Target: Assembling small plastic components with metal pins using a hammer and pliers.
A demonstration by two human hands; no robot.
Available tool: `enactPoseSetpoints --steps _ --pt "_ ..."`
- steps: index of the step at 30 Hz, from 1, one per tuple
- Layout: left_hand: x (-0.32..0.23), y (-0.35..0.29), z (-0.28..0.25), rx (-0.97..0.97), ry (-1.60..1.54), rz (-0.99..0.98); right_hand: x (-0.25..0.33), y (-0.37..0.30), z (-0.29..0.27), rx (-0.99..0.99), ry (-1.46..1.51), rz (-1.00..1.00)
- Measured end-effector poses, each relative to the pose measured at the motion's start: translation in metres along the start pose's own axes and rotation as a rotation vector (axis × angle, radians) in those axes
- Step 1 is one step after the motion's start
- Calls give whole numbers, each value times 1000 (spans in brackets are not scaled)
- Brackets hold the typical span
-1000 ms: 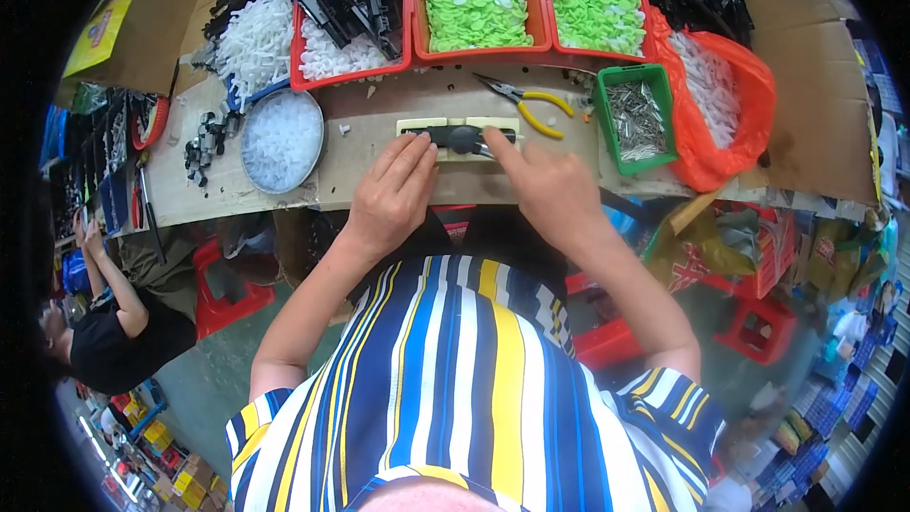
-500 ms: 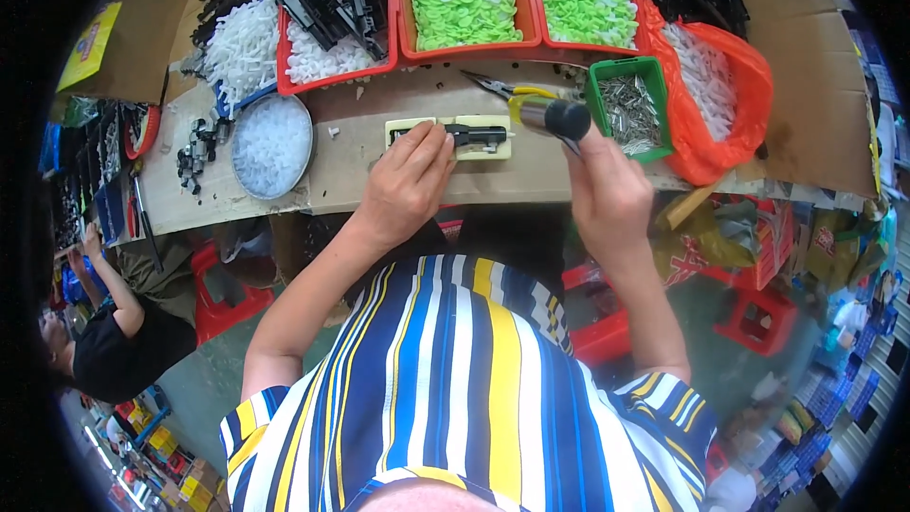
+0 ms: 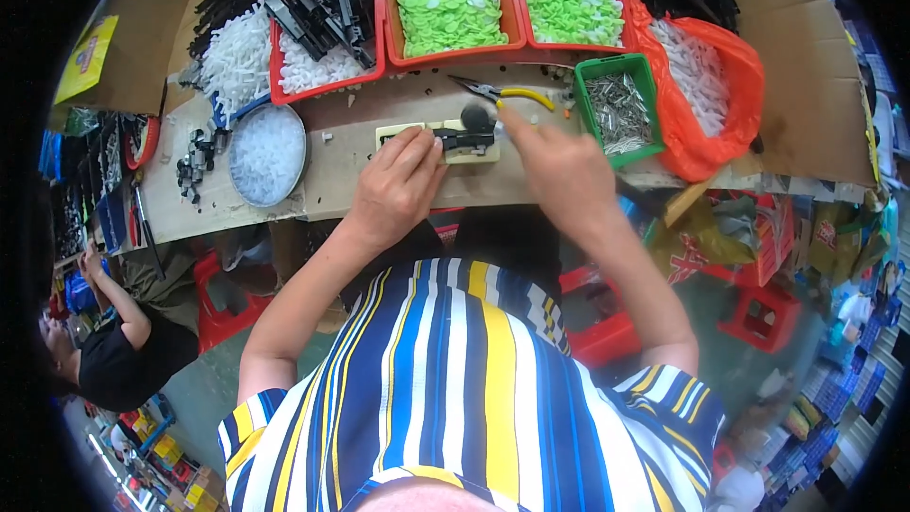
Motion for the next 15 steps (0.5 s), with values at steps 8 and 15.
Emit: enactPoseSetpoints --steps 8,15 --pt "15 18 -2 53 -165 -147 -110 71 12 -212 -167 191" --pt "13 29 -18 18 -330 -283 -76 55 -3 -243 -107 93"
Point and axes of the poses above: each hand's wrist, its own y-axis towards the middle knuckle, its own z-axis out of the palm, x = y × z, the point moved 5 cm from there along y, towards the middle knuckle, and after that the axes turned 15 degrees about -y, right-handed, at the moved point
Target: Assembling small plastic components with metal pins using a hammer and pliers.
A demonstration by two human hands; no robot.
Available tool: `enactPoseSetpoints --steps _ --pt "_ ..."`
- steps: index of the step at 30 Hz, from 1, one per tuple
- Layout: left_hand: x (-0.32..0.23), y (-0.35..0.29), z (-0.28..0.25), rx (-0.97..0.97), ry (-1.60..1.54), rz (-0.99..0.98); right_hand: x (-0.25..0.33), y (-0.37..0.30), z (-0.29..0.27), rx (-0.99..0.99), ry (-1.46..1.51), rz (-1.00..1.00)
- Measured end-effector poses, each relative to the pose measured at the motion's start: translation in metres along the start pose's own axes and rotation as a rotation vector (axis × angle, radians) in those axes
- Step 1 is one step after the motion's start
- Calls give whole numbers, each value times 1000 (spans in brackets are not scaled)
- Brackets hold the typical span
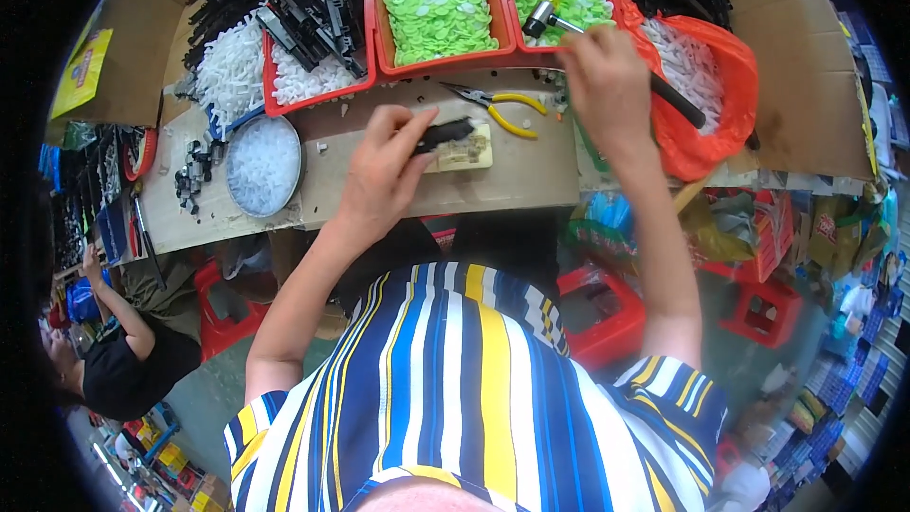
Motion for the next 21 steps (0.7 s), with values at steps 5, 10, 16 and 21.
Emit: enactPoseSetpoints --steps 5,10,16,21 --pt "-3 5 -15 -93 -221 -117 49 -34 17 198 209 -163" --pt "-2 -5 -11 -140 -507 -304 63 -26 28 370 56 -201" --pt "12 -14 -16 -134 -549 -400 63 -25 22 314 6 -113" --pt "21 -20 -14 -148 -538 -339 66 -36 -4 273 583 13"
Point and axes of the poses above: each hand's wrist, its own y-axis towards the middle knuckle, its own z-axis out of the palm, x = y × z, the point moved 5 cm from there along y, towards the middle knuckle, and after that the axes turned 15 degrees about -y, right-handed, at the moved point
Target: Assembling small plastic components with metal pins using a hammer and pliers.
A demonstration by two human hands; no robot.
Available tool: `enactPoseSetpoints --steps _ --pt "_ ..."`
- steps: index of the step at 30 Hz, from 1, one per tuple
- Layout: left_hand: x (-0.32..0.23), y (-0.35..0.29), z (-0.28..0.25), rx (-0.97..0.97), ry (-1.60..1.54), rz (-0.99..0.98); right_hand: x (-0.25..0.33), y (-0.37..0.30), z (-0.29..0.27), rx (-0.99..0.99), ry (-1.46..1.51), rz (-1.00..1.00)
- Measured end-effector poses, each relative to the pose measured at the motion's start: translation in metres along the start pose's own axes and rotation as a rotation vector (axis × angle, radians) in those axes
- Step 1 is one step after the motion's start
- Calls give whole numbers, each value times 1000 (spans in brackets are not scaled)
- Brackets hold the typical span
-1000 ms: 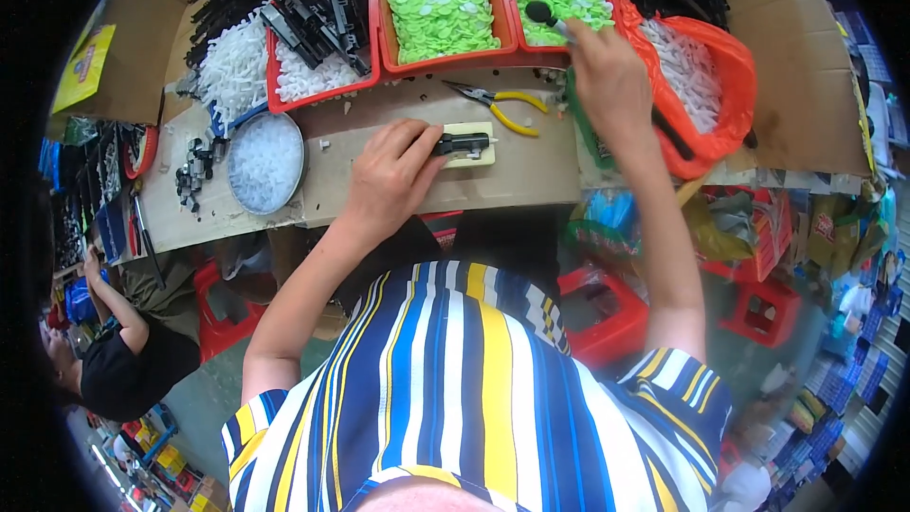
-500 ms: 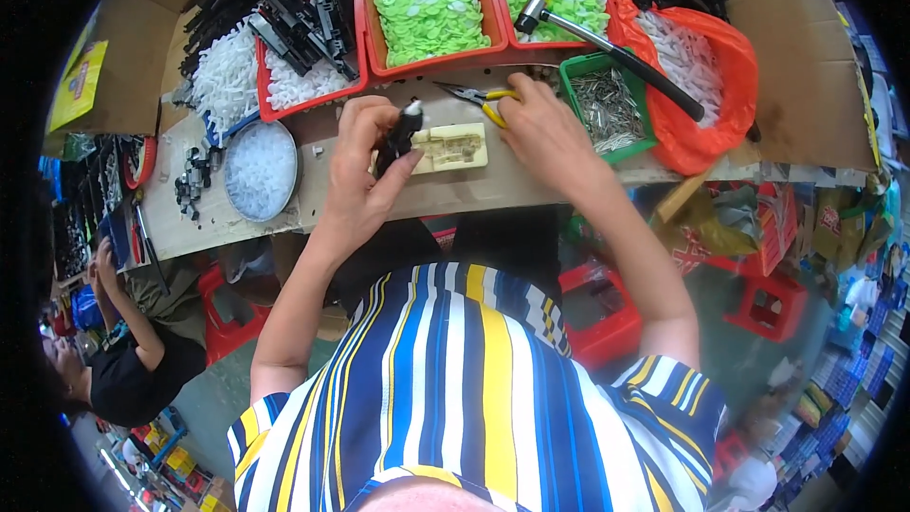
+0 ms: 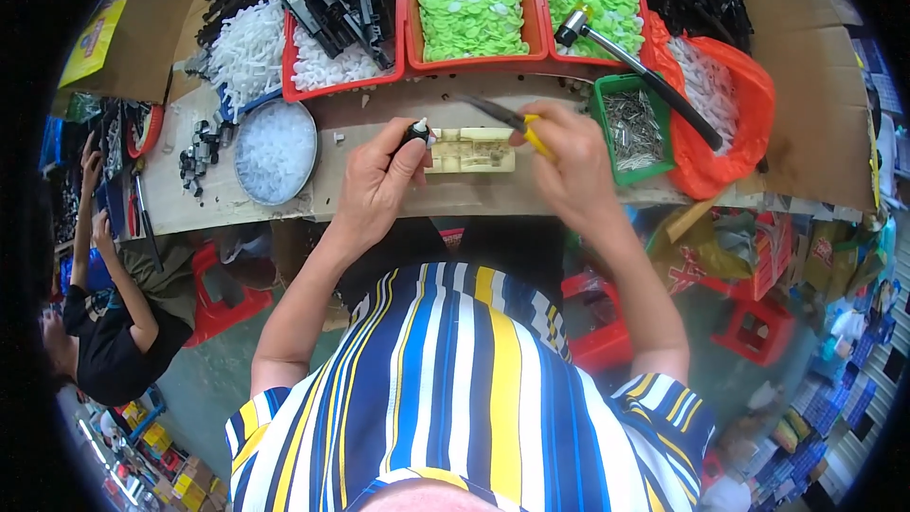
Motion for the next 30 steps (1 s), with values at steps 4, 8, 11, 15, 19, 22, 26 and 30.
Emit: enactPoseSetpoints --steps 4,8,11,15,19,22,26,30 --pt "-5 0 2 17 28 -53 21 -7 7 -12 -100 -106" --pt "-13 1 5 45 77 -5 28 -8 12 45 -113 -139" --pt "-13 -1 7 98 85 -50 27 -14 18 52 -122 -161" --pt "1 -8 5 272 -241 -347 29 -21 13 31 -165 -241" --pt "-4 -21 16 388 -881 -684 36 -25 9 50 -113 -306" --pt "-7 -31 22 593 -1238 -726 49 -25 5 50 -47 -348" --pt "-4 -40 10 479 -1222 -763 52 -22 11 162 -65 -362" --pt "17 -73 -43 353 -566 -901 22 -10 16 65 -194 -272"
Point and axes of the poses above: each hand's wrist, its own y-axis towards the middle knuckle, its own z-axis out of the palm, x = y × z, the point moved 5 cm from there along y, towards the middle knuckle, and after that the axes turned 15 degrees about -y, right-handed, at the moved point
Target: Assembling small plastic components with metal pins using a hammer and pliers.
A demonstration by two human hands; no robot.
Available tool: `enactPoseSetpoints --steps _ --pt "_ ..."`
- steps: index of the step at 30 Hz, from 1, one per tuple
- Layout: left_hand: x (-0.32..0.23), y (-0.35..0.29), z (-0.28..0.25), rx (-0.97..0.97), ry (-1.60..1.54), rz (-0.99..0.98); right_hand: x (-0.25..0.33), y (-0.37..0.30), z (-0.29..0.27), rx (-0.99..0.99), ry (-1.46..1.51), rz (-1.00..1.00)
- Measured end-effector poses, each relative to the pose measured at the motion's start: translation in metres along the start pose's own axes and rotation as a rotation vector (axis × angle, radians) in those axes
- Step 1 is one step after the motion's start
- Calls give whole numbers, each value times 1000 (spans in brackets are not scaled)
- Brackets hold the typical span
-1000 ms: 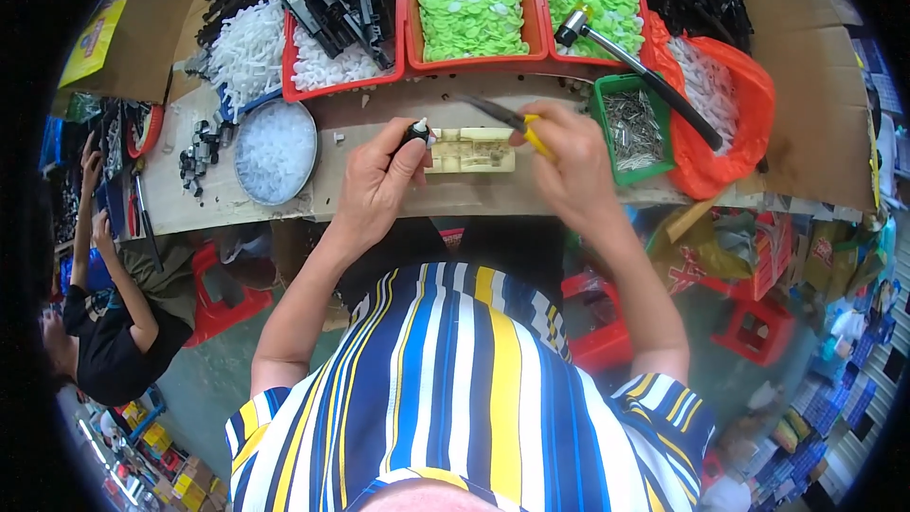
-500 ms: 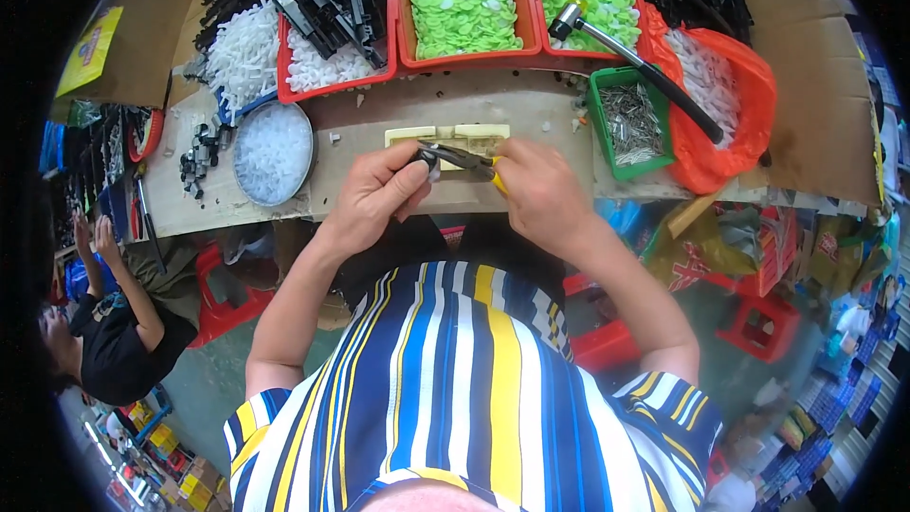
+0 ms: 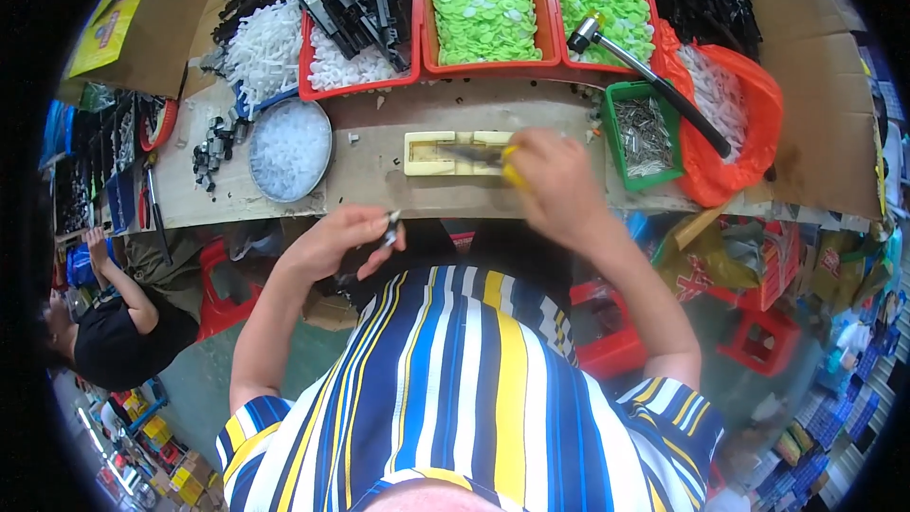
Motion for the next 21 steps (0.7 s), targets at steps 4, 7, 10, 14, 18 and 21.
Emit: enactPoseSetpoints --steps 4,7,10,14,18,21 --pt "25 -45 -57 -326 841 -59 -36 -1 9 62 -232 166" --pt "22 -66 -65 -426 989 94 -36 4 8 77 -309 168" --pt "2 -76 -64 -501 643 202 -34 20 -2 -13 -242 106" --pt "-53 -93 -67 -824 754 630 -16 63 -13 -161 -149 66" --pt "-86 -123 -108 -1221 1283 1000 1 112 -3 -271 -68 12" --pt "-92 -136 -151 -1384 1482 965 8 142 12 -264 -92 4"
Point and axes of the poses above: each hand's wrist, its own y-axis towards the middle knuckle, its own z-axis out of the palm, x = y × z, the point moved 5 cm from there along y, towards the middle knuckle, and after that the axes turned 15 degrees about -y, right-handed, at the moved point
